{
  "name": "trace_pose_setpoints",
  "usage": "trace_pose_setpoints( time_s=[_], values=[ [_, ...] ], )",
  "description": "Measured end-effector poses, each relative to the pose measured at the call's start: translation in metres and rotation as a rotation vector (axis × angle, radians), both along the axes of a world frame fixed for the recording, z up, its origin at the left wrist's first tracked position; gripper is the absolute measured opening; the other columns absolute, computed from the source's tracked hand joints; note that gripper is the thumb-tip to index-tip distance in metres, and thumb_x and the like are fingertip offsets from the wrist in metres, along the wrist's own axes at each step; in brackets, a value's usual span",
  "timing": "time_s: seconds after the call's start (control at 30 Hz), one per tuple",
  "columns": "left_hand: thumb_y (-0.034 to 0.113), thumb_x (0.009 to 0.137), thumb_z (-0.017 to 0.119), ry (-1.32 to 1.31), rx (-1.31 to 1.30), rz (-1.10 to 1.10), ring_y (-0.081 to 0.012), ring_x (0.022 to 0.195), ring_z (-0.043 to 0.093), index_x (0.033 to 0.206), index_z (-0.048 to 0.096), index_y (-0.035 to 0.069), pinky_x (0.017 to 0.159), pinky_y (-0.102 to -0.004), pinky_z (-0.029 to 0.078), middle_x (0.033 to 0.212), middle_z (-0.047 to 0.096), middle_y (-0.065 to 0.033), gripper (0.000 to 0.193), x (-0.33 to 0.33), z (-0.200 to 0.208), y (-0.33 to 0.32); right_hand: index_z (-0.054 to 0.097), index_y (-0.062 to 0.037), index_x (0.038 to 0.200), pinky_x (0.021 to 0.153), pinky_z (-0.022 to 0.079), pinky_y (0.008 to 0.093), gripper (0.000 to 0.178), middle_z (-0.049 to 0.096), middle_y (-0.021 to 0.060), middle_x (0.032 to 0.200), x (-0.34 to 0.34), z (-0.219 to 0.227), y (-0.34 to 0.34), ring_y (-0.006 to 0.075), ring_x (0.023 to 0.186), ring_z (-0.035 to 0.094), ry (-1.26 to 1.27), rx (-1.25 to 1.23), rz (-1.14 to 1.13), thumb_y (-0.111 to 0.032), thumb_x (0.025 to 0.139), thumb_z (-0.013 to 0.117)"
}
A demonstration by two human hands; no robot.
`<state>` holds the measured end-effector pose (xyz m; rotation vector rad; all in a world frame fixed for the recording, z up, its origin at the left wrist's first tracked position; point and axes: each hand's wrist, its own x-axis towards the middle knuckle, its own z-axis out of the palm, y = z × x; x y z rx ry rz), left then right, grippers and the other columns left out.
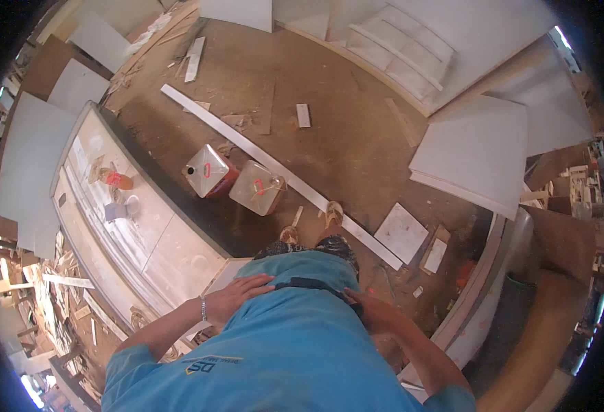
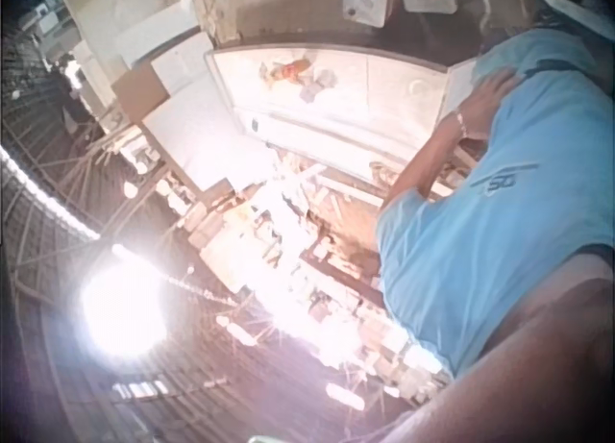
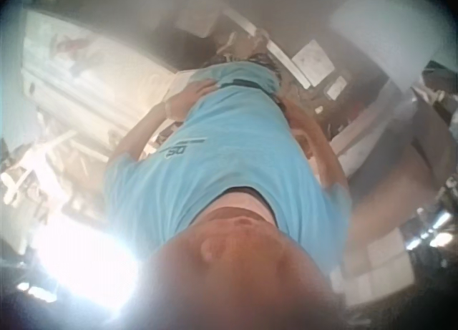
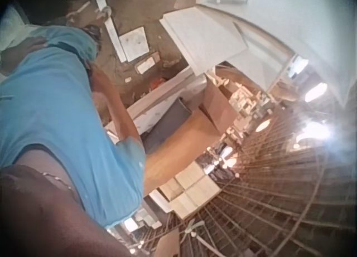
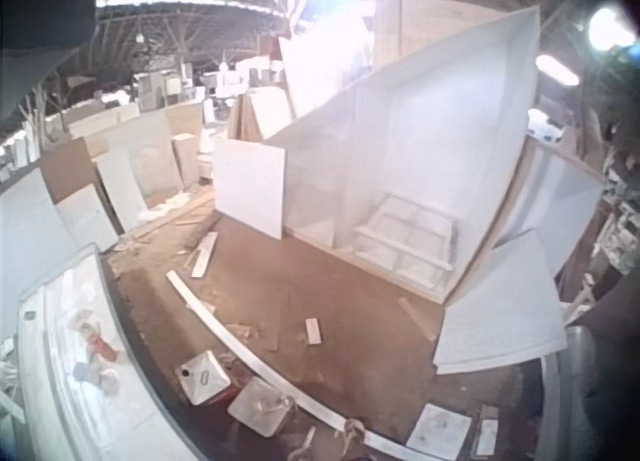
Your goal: The person assembles a white wooden cabinet frame by hand. They pick up various wooden planks and panels, fit them into a partially constructed frame, and adjust the pieces to align them properly. The person works on the floor in a workshop environment, handling the components one by one.
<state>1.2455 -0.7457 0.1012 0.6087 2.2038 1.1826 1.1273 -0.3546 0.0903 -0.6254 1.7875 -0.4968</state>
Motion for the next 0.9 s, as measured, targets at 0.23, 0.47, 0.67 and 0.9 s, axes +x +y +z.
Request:
trace_pose_setpoints(
  time_s=[0.23,0.47,0.67,0.9],
  values=[
    [0.045,0.075,0.081,0.032,-0.002,-0.01,-0.0376,0.148,0.021,0.155,0.018,0.017,0.119,-0.0519,0.021,0.161,0.018,-0.0173,0.106,0.0,-0.009,0.004,0.024,-0.0134,0.156,0.108,0.043,0.042,0.084,0.037,0.0208,0.153,0.004,-0.018,0.015,0.0371,0.13,0.051,0.177,-0.137,0.179,-0.031,0.087,0.069],
    [0.041,0.076,0.081,0.056,-0.016,0.01,-0.0355,0.148,0.022,0.156,0.02,0.019,0.12,-0.0498,0.023,0.16,0.02,-0.0158,0.103,0.002,-0.008,0.004,0.022,-0.0164,0.157,0.11,0.041,0.0419,0.089,0.028,0.0169,0.159,0.002,-0.009,0.009,0.0368,0.133,0.047,0.17,-0.059,0.234,-0.032,0.084,0.071],
    [0.04,0.078,0.08,0.046,-0.004,-0.003,-0.0355,0.148,0.021,0.156,0.02,0.018,0.12,-0.0499,0.022,0.16,0.02,-0.016,0.101,0.001,-0.007,0.004,0.02,-0.0149,0.158,0.11,0.04,0.0411,0.088,0.034,0.0201,0.156,0.005,-0.01,0.011,0.0374,0.134,0.046,0.134,-0.123,0.162,-0.034,0.087,0.069],
    [0.042,0.08,0.078,0.042,-0.009,-0.015,-0.0376,0.148,0.021,0.155,0.019,0.016,0.119,-0.0524,0.021,0.161,0.019,-0.0168,0.099,0.002,-0.008,0.004,0.019,-0.0134,0.157,0.11,0.04,0.0413,0.089,0.04,0.0229,0.15,0.006,-0.005,0.007,0.0376,0.134,0.046,0.072,-0.013,0.078,-0.032,0.087,0.07]
  ],
)
